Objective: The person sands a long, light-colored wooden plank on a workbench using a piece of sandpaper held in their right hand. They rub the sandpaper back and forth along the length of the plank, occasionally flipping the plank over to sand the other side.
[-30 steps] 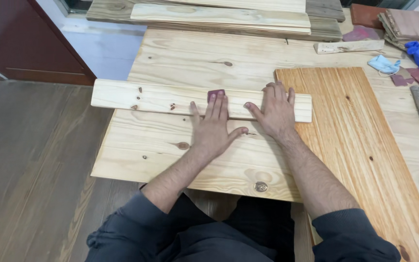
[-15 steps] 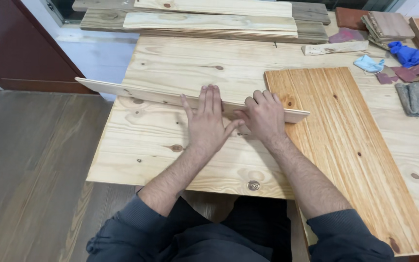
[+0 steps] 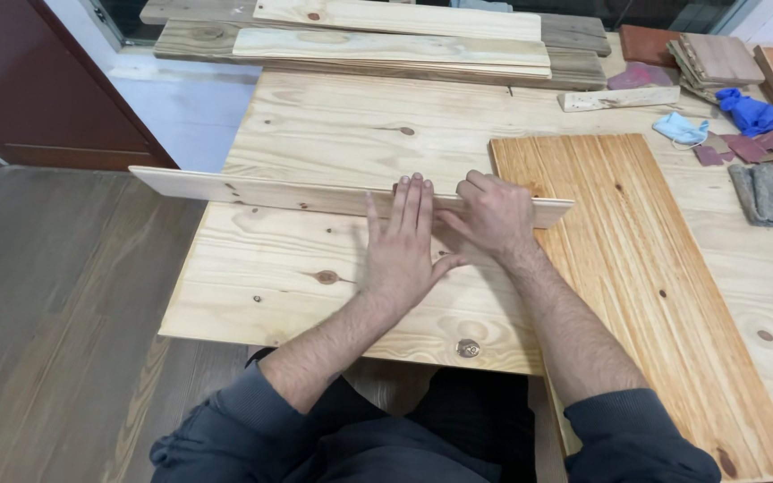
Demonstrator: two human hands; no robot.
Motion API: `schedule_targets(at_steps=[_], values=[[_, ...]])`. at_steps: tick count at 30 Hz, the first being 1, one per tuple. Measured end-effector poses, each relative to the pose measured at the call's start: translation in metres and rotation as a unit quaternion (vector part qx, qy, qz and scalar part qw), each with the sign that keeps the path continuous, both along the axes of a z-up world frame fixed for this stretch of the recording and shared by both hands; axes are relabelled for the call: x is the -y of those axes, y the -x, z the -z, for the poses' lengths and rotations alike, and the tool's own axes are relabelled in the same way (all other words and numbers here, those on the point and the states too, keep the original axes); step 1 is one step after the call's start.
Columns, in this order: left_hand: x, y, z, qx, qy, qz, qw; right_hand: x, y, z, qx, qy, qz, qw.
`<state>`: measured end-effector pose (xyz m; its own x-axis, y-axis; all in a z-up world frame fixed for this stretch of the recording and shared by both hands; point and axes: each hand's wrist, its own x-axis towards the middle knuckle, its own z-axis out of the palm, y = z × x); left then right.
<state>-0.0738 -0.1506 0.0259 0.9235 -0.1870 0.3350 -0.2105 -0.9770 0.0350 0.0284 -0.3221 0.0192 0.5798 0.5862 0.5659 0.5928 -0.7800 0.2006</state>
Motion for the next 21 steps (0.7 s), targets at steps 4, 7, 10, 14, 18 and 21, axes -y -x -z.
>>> schedule_targets(at_steps=[4,7,10,14,18,21], values=[[-0.02,-0.012,-0.011,0.011,-0.004,-0.073,0.997,0.0,0.006,-0.004,-0.01,-0.018,-0.003,1.0],[-0.017,-0.006,-0.014,-0.011,-0.005,-0.087,0.996,-0.003,0.004,-0.008,-0.014,-0.022,-0.005,1.0],[-0.017,-0.003,-0.01,-0.03,-0.04,-0.006,0.999,-0.002,0.003,-0.008,-0.016,-0.004,0.009,1.0],[-0.043,-0.011,-0.013,-0.006,-0.034,-0.106,0.994,-0.003,0.003,-0.008,-0.019,-0.029,-0.001,0.999],[-0.028,0.014,-0.014,-0.041,-0.069,-0.042,0.996,-0.005,0.004,-0.011,-0.018,-0.027,0.0,0.999],[-0.045,0.007,-0.02,-0.032,-0.082,-0.106,0.99,-0.005,0.004,-0.011,-0.03,-0.037,-0.002,0.999]])
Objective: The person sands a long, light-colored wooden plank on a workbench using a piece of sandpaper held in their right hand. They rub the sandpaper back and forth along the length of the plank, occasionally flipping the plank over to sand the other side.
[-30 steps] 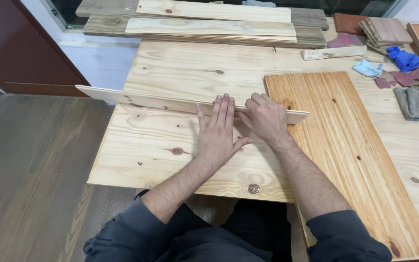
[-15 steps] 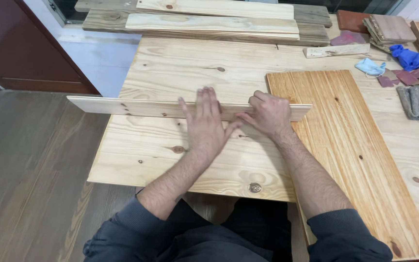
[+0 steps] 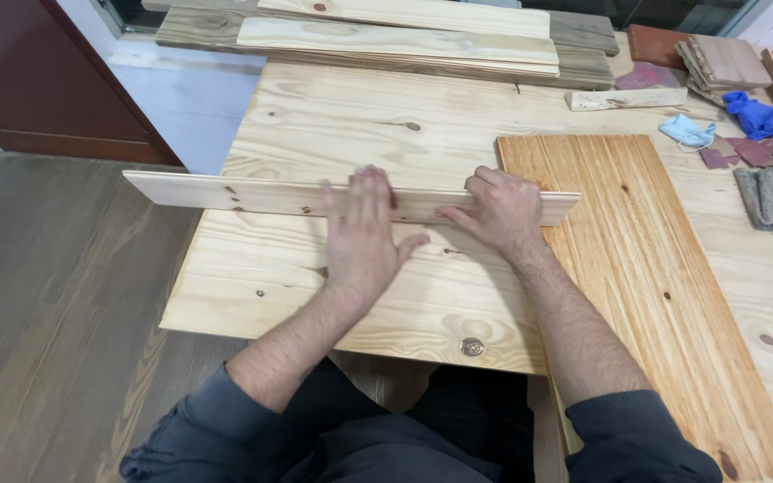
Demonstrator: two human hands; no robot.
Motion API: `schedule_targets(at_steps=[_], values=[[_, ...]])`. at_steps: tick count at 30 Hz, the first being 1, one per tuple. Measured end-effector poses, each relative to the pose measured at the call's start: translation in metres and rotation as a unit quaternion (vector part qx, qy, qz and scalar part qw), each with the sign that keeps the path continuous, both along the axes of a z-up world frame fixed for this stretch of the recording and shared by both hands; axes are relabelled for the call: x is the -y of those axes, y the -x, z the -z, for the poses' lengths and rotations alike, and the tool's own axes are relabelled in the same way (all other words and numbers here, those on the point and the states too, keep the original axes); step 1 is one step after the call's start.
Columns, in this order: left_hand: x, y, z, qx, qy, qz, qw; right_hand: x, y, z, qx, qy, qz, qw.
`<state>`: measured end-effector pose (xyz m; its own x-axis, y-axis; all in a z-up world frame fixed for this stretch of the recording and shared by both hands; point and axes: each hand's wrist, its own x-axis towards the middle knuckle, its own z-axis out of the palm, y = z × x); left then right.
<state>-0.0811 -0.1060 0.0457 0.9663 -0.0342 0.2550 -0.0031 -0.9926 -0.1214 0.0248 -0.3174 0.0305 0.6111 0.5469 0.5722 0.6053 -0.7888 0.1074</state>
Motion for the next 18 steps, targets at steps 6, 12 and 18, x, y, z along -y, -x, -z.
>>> schedule_targets(at_steps=[6,12,18], values=[[-0.001,0.002,-0.007,-0.005,0.02,-0.026,0.999,-0.001,0.002,0.0,0.003,0.001,0.008,1.0],[-0.034,-0.015,0.0,0.043,0.059,-0.05,0.996,0.0,-0.001,0.0,0.005,-0.004,-0.003,1.0],[-0.022,0.001,0.021,0.053,-0.026,0.028,0.998,-0.002,0.001,-0.003,-0.01,-0.011,-0.003,1.0]])
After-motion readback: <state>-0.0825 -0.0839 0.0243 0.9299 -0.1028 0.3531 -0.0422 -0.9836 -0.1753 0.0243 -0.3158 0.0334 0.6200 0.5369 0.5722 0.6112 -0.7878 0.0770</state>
